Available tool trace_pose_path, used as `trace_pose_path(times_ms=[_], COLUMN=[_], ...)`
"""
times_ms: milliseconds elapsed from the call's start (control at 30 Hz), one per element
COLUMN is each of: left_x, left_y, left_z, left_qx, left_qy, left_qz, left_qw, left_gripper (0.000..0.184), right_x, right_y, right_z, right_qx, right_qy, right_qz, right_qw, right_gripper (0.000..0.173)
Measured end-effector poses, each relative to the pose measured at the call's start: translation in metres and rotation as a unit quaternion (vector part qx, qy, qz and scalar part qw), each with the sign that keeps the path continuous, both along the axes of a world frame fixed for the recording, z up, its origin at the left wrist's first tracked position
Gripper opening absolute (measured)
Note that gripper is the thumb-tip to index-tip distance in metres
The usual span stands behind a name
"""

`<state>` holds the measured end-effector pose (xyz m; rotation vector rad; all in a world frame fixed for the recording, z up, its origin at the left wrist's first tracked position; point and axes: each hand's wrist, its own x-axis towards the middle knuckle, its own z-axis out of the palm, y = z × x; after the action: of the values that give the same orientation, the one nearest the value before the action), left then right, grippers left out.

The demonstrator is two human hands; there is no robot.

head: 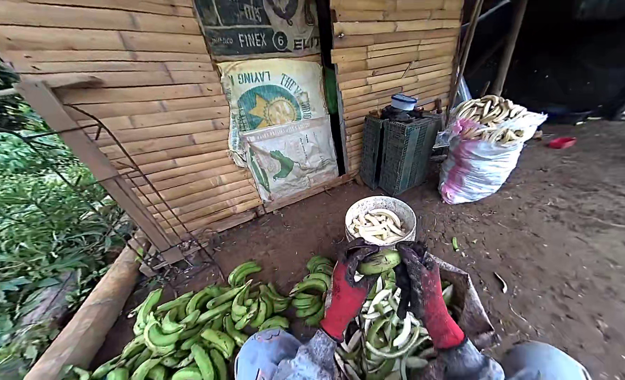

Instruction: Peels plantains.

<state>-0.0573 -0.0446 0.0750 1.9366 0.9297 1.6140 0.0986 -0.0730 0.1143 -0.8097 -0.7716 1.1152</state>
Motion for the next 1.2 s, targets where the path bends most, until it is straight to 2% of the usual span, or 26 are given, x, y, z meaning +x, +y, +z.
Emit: trace_pose_path(times_ms=[33,67,100,133,167,233,300,333,400,467,500,567,633,733,867,967,1033,1100,1133,1200], left_x=[0.004,0.009,0.014,0.018,0.021,0.027,0.033,0.034,0.032,0.018,0.009,-0.009,-0.016,-0.014,-0.010,-0.009,-0.006,-0.004,-0.002,0.001], left_y=[-0.002,-0.006,-0.012,-0.016,-0.018,-0.021,-0.024,-0.026,-0.021,-0.001,0.010,0.022,0.023,0.020,0.014,0.013,0.009,0.004,0.001,-0.008], left_z=[-0.006,-0.011,-0.012,-0.010,-0.009,-0.012,-0.022,-0.027,-0.031,-0.023,-0.016,-0.003,0.006,0.011,0.012,0.012,0.011,0.006,0.003,-0.003], left_qx=[-0.078,-0.192,-0.314,-0.419,-0.499,-0.564,-0.553,-0.535,-0.481,-0.397,-0.358,-0.296,-0.264,-0.220,-0.216,-0.239,-0.237,-0.201,-0.165,-0.053], left_qy=[-0.050,-0.142,-0.259,-0.333,-0.362,-0.357,-0.380,-0.393,-0.425,-0.453,-0.464,-0.471,-0.478,-0.468,-0.437,-0.432,-0.421,-0.379,-0.336,-0.205], left_qz=[-0.057,-0.130,-0.179,-0.199,-0.202,-0.235,-0.271,-0.262,-0.172,-0.080,-0.038,0.007,0.030,0.073,0.055,0.048,0.056,0.072,0.087,0.095], left_qw=[0.994,0.962,0.896,0.821,0.761,0.707,0.690,0.700,0.747,0.794,0.809,0.831,0.837,0.853,0.871,0.868,0.874,0.900,0.923,0.973], left_gripper=[0.076,0.075,0.054,0.053,0.065,0.061,0.048,0.043,0.030,0.023,0.023,0.026,0.030,0.034,0.038,0.043,0.046,0.058,0.064,0.062], right_x=[0.005,0.010,0.014,0.017,0.020,0.021,0.020,0.019,0.019,0.026,0.028,0.028,0.020,0.005,-0.006,-0.004,-0.004,-0.007,-0.009,-0.016], right_y=[0.005,0.009,0.010,0.010,0.010,0.008,0.004,0.001,-0.004,-0.011,-0.014,-0.020,-0.023,-0.024,-0.022,-0.024,-0.026,-0.027,-0.027,-0.025], right_z=[-0.009,-0.018,-0.024,-0.030,-0.035,-0.045,-0.048,-0.046,-0.039,-0.035,-0.037,-0.046,-0.052,-0.064,-0.080,-0.075,-0.076,-0.081,-0.085,-0.096], right_qx=[-0.003,-0.001,0.003,0.008,0.011,0.023,0.044,0.049,0.063,0.066,0.075,0.093,0.093,0.085,0.077,0.051,0.049,0.027,0.008,-0.068], right_qy=[-0.010,-0.030,-0.054,-0.076,-0.097,-0.168,-0.275,-0.320,-0.404,-0.494,-0.516,-0.526,-0.536,-0.474,-0.269,-0.123,-0.057,-0.025,-0.019,-0.026], right_qz=[-0.015,-0.023,-0.021,-0.005,0.020,0.059,0.071,0.069,0.038,0.039,0.045,0.065,0.107,0.226,0.356,0.434,0.445,0.409,0.383,0.326], right_qw=[1.000,0.999,0.998,0.997,0.995,0.984,0.958,0.944,0.912,0.866,0.852,0.843,0.832,0.847,0.892,0.891,0.892,0.912,0.923,0.943], right_gripper=[0.010,0.008,0.006,0.006,0.007,0.008,0.019,0.026,0.043,0.069,0.074,0.065,0.060,0.064,0.067,0.060,0.049,0.025,0.019,0.015])
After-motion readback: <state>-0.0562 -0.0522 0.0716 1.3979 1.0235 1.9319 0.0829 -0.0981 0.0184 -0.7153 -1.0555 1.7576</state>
